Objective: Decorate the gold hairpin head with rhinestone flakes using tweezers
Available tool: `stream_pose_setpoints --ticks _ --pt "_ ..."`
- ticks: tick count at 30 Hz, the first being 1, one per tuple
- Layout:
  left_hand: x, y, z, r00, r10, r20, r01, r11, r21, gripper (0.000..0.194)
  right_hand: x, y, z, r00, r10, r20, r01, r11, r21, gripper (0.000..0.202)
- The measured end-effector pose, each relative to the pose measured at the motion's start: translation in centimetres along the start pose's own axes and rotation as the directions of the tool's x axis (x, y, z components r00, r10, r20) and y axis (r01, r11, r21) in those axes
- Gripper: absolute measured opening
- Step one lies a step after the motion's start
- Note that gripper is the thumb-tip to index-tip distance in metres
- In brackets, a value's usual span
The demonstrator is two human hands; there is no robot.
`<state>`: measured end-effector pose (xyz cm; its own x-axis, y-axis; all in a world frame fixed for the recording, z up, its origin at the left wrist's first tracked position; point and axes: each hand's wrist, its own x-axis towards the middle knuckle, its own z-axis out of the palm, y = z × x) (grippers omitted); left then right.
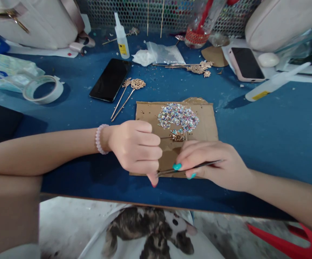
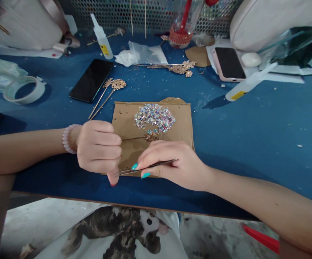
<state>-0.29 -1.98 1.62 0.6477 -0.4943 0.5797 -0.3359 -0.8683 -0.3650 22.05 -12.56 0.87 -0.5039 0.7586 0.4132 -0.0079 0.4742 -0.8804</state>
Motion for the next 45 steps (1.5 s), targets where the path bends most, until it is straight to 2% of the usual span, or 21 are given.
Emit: stream_pose_setpoints --ticks 26,32,36,45 --pt "0.20 0.14 0.22 1.000 0.008 -0.015 -0.009 0.999 -0.031 0.057 0.05 0.05 0.27 1.000 -0.010 0.027 0.010 1.000 0.007 0.012" --pt "0.57 -0.01 0.01 0.997 -0.023 0.077 0.031 0.995 -0.099 0.058 -0.01 0.06 0.20 1.000 -0.029 -0.010 0.029 1.000 0.006 0.010" --pt "0.33 0.06 0.09 1.000 -0.013 0.004 0.013 0.998 -0.057 0.055 -0.16 -0.02 0.13 1.000 -0.019 -0.020 0.019 1.000 0.003 0.009" --pt "0.29 0.07 0.16 1.000 -0.015 -0.004 0.015 0.999 -0.053 0.055 -0.05 0.05 0.09 1.000 -0.015 0.005 0.015 1.000 0.013 0.011"
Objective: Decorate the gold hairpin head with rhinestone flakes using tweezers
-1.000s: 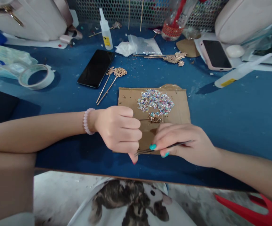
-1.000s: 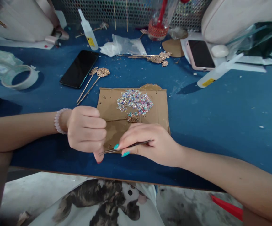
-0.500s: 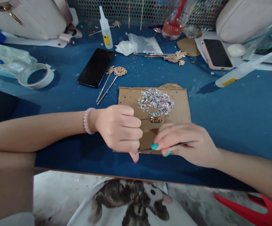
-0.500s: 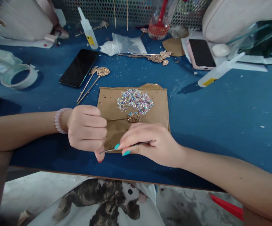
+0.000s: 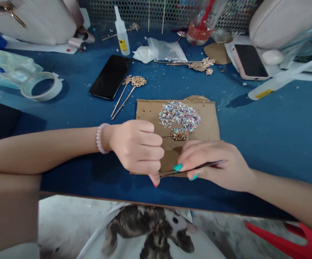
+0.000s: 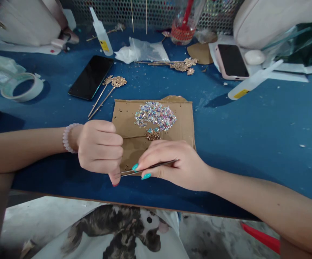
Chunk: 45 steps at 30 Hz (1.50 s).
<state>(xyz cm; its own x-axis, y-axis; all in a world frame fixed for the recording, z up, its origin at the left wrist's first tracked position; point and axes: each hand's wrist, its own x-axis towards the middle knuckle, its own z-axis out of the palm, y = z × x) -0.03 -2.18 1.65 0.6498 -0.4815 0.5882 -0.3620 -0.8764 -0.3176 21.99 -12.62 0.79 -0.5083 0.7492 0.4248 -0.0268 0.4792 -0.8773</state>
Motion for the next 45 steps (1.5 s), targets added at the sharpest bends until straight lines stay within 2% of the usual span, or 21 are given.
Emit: stream_pose_setpoints --ticks 15,34,39,45 --pt "-0.10 0.35 0.37 0.999 0.044 -0.013 -0.044 0.998 0.037 0.055 0.01 0.24 0.02 0.999 -0.004 0.044 0.004 1.000 0.009 0.007" --pt "0.22 0.14 0.00 1.000 0.010 0.002 -0.010 1.000 0.020 0.056 -0.09 0.32 0.01 0.998 0.031 -0.045 -0.030 0.999 0.018 0.005" --pt "0.07 0.14 0.09 1.000 0.008 -0.002 -0.008 0.999 0.032 0.056 -0.05 0.23 0.03 0.999 0.038 -0.004 -0.037 0.997 0.063 0.005" --pt "0.01 0.15 0.07 1.000 0.018 0.014 -0.019 0.999 0.046 0.055 0.04 0.22 0.06 1.000 0.028 0.007 -0.029 0.999 0.030 0.009"
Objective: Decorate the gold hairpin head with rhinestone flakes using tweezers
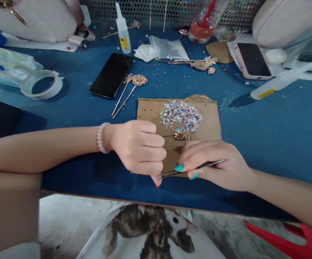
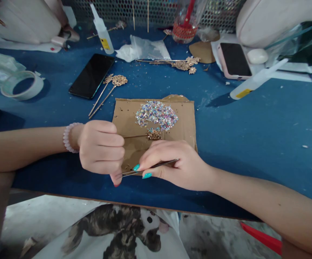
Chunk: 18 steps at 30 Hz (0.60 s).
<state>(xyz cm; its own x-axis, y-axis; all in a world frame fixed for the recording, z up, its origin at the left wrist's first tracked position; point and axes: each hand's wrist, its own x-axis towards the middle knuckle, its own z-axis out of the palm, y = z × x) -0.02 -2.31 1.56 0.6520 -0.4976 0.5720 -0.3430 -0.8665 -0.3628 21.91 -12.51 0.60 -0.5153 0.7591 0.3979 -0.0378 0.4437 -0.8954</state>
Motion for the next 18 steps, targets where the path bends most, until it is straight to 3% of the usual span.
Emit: stream_pose_setpoints --ticks 8,12,18 --pt "0.08 0.06 0.04 1.000 0.002 -0.010 -0.002 1.000 -0.003 0.055 -0.05 -0.01 0.28 0.998 0.047 -0.032 -0.045 0.998 0.037 0.011" --pt "0.09 0.05 0.04 0.999 0.006 0.039 -0.004 0.999 -0.044 0.054 0.04 -0.12 0.31 0.998 0.058 -0.033 -0.056 0.997 0.054 0.010" --pt "0.19 0.04 0.03 1.000 0.010 -0.024 -0.011 1.000 -0.020 0.052 0.07 -0.34 0.28 0.996 0.084 -0.032 -0.081 0.994 0.073 0.007"
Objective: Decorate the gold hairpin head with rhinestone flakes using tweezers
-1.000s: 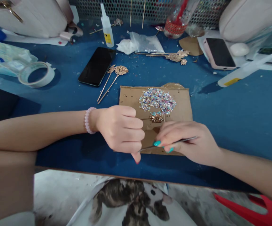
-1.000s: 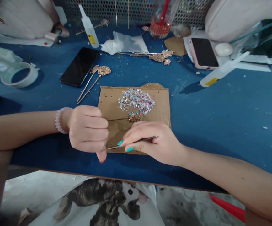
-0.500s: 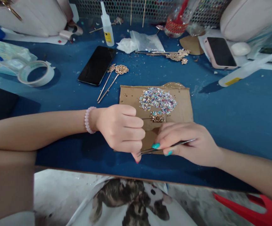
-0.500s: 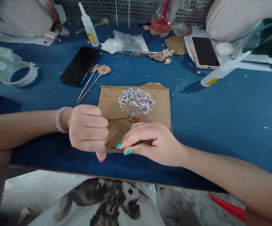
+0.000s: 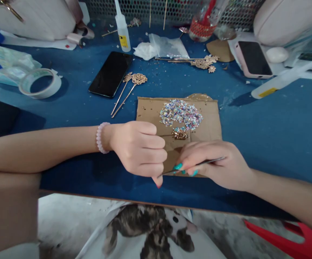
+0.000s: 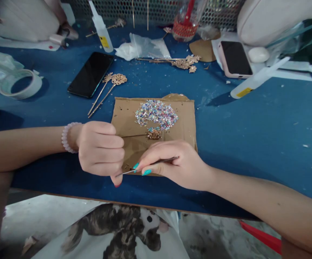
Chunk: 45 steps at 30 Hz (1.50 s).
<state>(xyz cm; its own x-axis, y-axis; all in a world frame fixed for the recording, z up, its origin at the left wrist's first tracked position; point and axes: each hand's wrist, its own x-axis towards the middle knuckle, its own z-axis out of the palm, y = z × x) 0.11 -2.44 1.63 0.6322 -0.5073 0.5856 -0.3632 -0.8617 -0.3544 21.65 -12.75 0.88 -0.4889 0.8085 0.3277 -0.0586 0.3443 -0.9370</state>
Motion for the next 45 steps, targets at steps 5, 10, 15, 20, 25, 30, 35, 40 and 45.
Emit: stream_pose_setpoints --ticks 5,10,15,20,25,30,35,40,45 --pt "0.27 -0.05 -0.22 0.999 -0.011 0.045 0.012 1.000 -0.010 0.056 -0.15 -0.04 0.01 1.000 0.030 -0.006 -0.030 0.999 0.015 0.007" --pt "0.01 0.04 -0.17 1.000 -0.004 0.007 0.004 1.000 0.031 0.054 -0.07 0.02 -0.11 0.999 0.025 -0.022 -0.025 1.000 0.001 0.008" --pt "-0.27 0.12 -0.05 1.000 -0.015 0.011 0.015 1.000 0.019 0.053 -0.03 -0.07 -0.22 0.998 0.045 -0.047 -0.045 0.999 -0.008 0.006" --pt "-0.27 0.11 -0.05 1.000 -0.008 -0.002 0.008 1.000 0.027 0.055 -0.08 -0.11 -0.25 1.000 0.006 -0.012 -0.006 1.000 -0.025 0.009" --pt "-0.31 0.15 -0.01 1.000 -0.020 -0.002 0.020 1.000 0.007 0.053 -0.03 -0.20 -0.34 0.998 -0.058 0.014 0.059 0.995 -0.084 0.011" --pt "-0.36 0.14 -0.01 1.000 -0.020 0.017 0.020 1.000 0.004 0.053 -0.05 -0.44 -0.43 0.996 -0.079 0.037 0.083 0.988 -0.131 0.010" --pt "-0.48 0.18 0.07 1.000 -0.029 -0.010 0.029 1.000 -0.002 0.052 0.02 -0.58 -0.49 0.993 -0.100 0.057 0.108 0.981 -0.161 0.007" --pt "-0.46 0.25 0.16 0.999 -0.033 -0.012 0.033 0.999 -0.013 0.052 0.07 -0.47 -0.51 0.992 -0.110 0.057 0.118 0.980 -0.163 0.006" --pt "-0.36 0.24 0.18 1.000 -0.026 0.004 0.026 1.000 -0.007 0.053 0.11 -0.39 -0.41 0.992 -0.112 0.055 0.119 0.982 -0.148 0.005"
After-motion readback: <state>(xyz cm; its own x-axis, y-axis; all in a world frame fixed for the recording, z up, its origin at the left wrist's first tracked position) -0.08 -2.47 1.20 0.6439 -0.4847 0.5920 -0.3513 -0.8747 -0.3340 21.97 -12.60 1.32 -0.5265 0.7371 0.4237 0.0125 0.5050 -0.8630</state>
